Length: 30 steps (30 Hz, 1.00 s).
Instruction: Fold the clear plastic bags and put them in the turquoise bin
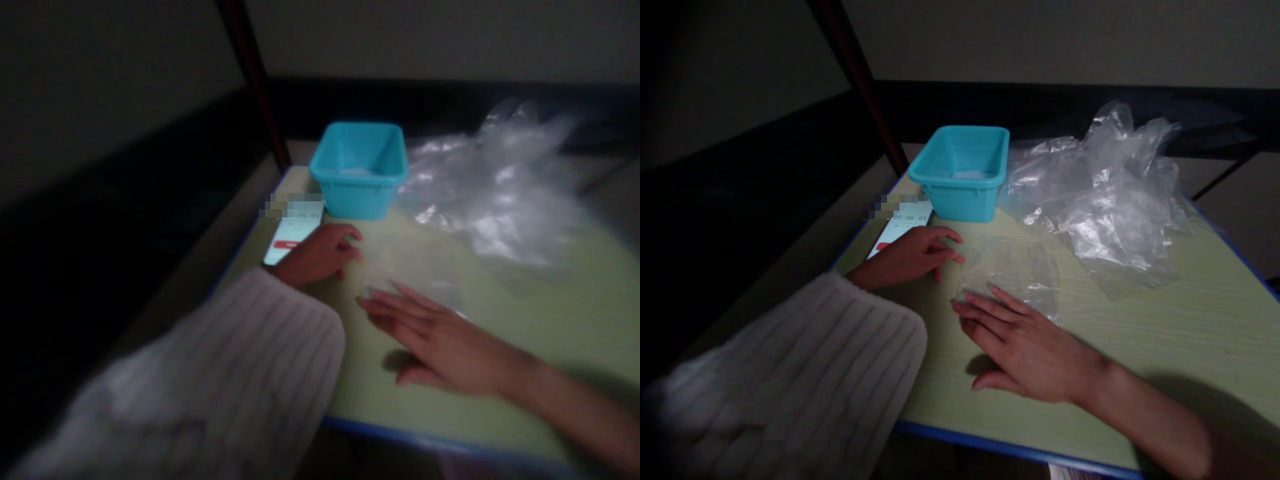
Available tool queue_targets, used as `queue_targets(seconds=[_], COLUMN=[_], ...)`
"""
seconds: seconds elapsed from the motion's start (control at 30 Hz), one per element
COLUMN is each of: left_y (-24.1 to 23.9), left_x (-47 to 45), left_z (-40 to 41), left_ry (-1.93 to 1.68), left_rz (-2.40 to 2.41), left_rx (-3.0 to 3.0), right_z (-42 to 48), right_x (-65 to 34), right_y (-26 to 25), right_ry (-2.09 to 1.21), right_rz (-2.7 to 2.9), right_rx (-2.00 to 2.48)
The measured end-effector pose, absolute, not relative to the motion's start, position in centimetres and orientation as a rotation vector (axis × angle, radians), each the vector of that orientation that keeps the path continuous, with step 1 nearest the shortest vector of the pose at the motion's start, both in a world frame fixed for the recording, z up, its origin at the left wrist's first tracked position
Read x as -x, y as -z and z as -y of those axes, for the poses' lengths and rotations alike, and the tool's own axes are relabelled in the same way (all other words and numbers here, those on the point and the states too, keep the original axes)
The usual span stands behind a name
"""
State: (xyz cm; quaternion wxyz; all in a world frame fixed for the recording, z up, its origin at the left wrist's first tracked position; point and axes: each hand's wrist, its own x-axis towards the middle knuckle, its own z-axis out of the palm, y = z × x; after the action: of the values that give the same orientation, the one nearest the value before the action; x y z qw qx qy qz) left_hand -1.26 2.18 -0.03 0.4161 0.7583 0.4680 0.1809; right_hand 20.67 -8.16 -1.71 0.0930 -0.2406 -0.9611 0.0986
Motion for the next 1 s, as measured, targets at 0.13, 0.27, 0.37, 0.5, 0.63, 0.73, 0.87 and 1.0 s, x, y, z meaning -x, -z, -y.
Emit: queue_targets(seconds=[0.13,0.27,0.37,0.5,0.63,0.73,0.87,1.0], left_y=[0.0,0.1,0.1,0.1,-0.1,-0.4,-0.1,1.3], left_x=[1.3,1.3,1.4,1.4,1.4,0.9,-0.6,-1.7], left_z=[-2.2,-2.3,-2.2,-2.2,-2.3,-1.9,-0.6,0.8], left_ry=[-0.446,-0.454,-0.456,-0.447,-0.446,-0.51,-0.785,-0.793], left_rz=[-1.182,-1.174,-1.17,-1.168,-1.164,-1.209,-1.22,-0.815], left_rx=[-1.907,-1.922,-1.922,-1.909,-1.946,-2.008,-2.217,-2.487], right_z=[8.1,8.1,8.1,8.0,8.0,7.5,6.1,5.0], right_x=[-20.7,-20.7,-20.5,-20.2,-21.2,-23.5,-27.0,-28.7], right_y=[1.7,1.7,1.8,1.8,0.9,0.1,-0.1,0.9], right_ry=[-0.284,-0.291,-0.26,-0.247,-0.207,-0.193,-0.17,-0.09], right_rz=[2.897,2.907,2.905,2.896,2.826,2.685,2.595,2.645], right_rx=[0.715,0.736,0.733,0.704,0.658,0.763,1.048,1.094])
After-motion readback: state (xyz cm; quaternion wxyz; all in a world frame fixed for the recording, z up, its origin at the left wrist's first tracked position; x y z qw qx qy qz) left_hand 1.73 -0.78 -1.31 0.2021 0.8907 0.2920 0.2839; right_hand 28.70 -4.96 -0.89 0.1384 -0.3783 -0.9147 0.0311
